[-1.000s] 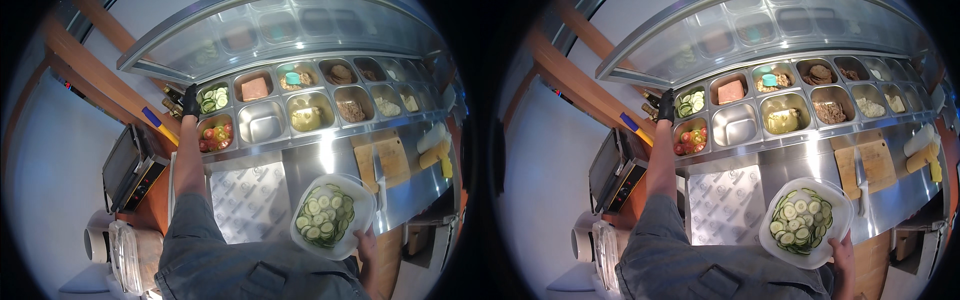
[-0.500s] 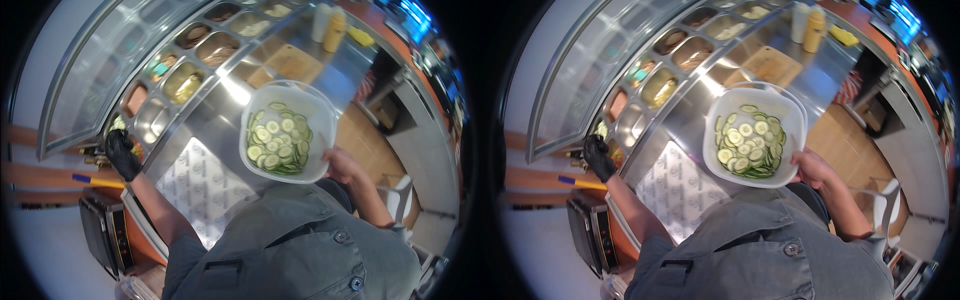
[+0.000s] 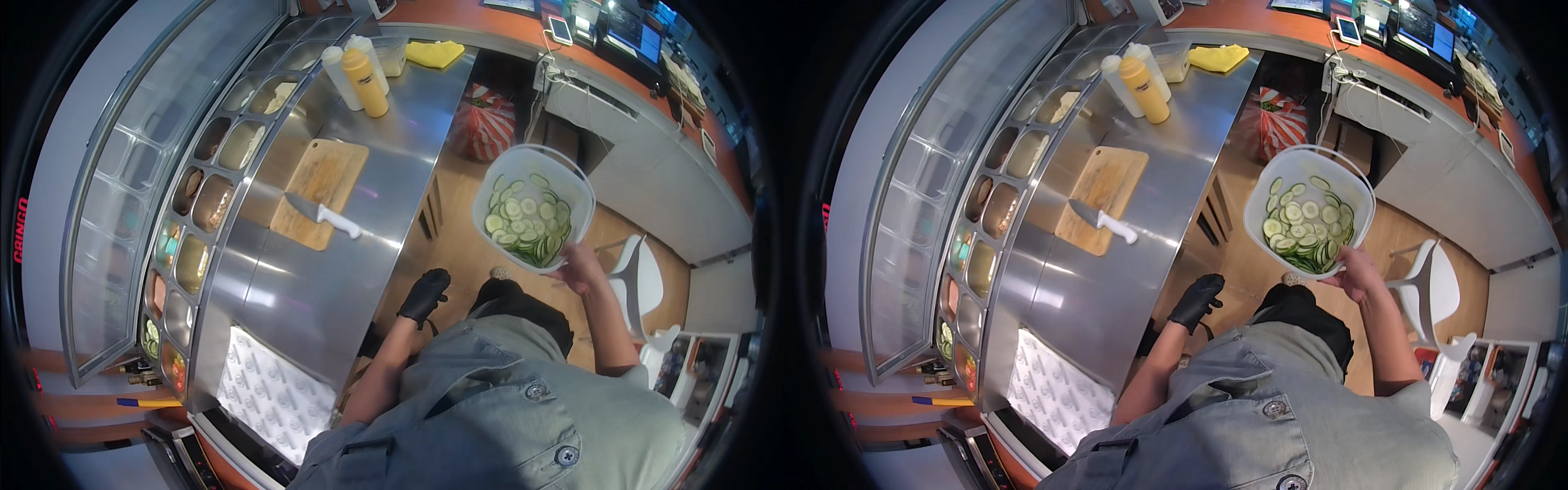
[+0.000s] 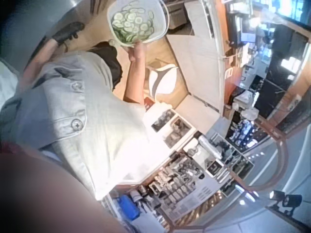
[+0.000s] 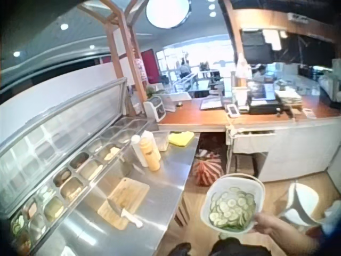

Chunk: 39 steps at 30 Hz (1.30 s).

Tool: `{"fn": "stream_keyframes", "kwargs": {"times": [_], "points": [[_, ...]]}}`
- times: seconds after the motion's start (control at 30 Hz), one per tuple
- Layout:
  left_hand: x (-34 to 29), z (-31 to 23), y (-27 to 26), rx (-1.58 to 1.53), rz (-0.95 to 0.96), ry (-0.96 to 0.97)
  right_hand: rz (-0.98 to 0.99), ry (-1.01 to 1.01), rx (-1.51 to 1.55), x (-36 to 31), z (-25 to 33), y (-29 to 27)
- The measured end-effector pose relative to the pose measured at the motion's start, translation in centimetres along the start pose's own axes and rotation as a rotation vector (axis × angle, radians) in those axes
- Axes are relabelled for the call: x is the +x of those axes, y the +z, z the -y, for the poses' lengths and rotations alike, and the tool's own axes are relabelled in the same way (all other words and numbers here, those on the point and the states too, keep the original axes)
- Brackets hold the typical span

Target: The person pours a liquid into a cup, washes hands, puts on gloves, retrieves sliced cucumbers from a refrigerator, transfers them into a metal container, chops garlic on a cutting board, and stirs a dark liquid in a cup with a spoon.

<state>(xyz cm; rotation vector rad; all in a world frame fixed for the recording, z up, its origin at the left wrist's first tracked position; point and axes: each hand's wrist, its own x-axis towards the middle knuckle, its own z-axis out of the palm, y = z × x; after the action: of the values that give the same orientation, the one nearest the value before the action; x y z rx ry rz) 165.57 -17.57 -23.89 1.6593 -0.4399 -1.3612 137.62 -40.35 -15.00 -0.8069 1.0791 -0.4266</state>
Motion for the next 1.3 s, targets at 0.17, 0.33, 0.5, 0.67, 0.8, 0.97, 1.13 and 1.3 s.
{"fn": "stream_keyframes", "kwargs": {"times": [0.17, 0.33, 0.5, 0.67, 0.8, 0.97, 1.13, 1.3], "points": [[16.2, -2.1, 7.8, 0.934, -0.446, 0.282, -0.085, 0.022, -0.010, 12.6, 1.4, -10.4], [28.0, -11.1, 7.5, 1.676, -0.241, -0.376, 0.009, 0.110, -0.135, 20.0, 2.1, -16.1], [32.6, -11.8, 8.1, 2.194, -0.160, -0.533, 0.137, 0.278, -0.236, 24.3, -1.6, -20.8], [34.1, -11.6, 10.1, 1.945, -0.166, -0.784, 0.209, 0.349, -0.428, 25.6, -8.2, -21.0], [33.7, -11.8, 18.5, 1.952, -0.087, -0.606, 0.270, 0.532, -0.697, 27.0, -13.1, -19.5], [27.3, -12.4, 30.3, 0.890, 0.257, 0.427, 0.535, 0.369, -0.860, 32.2, -18.6, -16.4], [23.3, -13.2, 24.1, 0.528, -0.045, 0.512, 0.354, 0.398, -0.518, 36.5, -16.4, -10.9], [21.4, -4.8, 15.4, 0.332, -0.437, 0.036, 0.334, 0.053, -0.329, 43.3, -8.9, -1.1]]}}
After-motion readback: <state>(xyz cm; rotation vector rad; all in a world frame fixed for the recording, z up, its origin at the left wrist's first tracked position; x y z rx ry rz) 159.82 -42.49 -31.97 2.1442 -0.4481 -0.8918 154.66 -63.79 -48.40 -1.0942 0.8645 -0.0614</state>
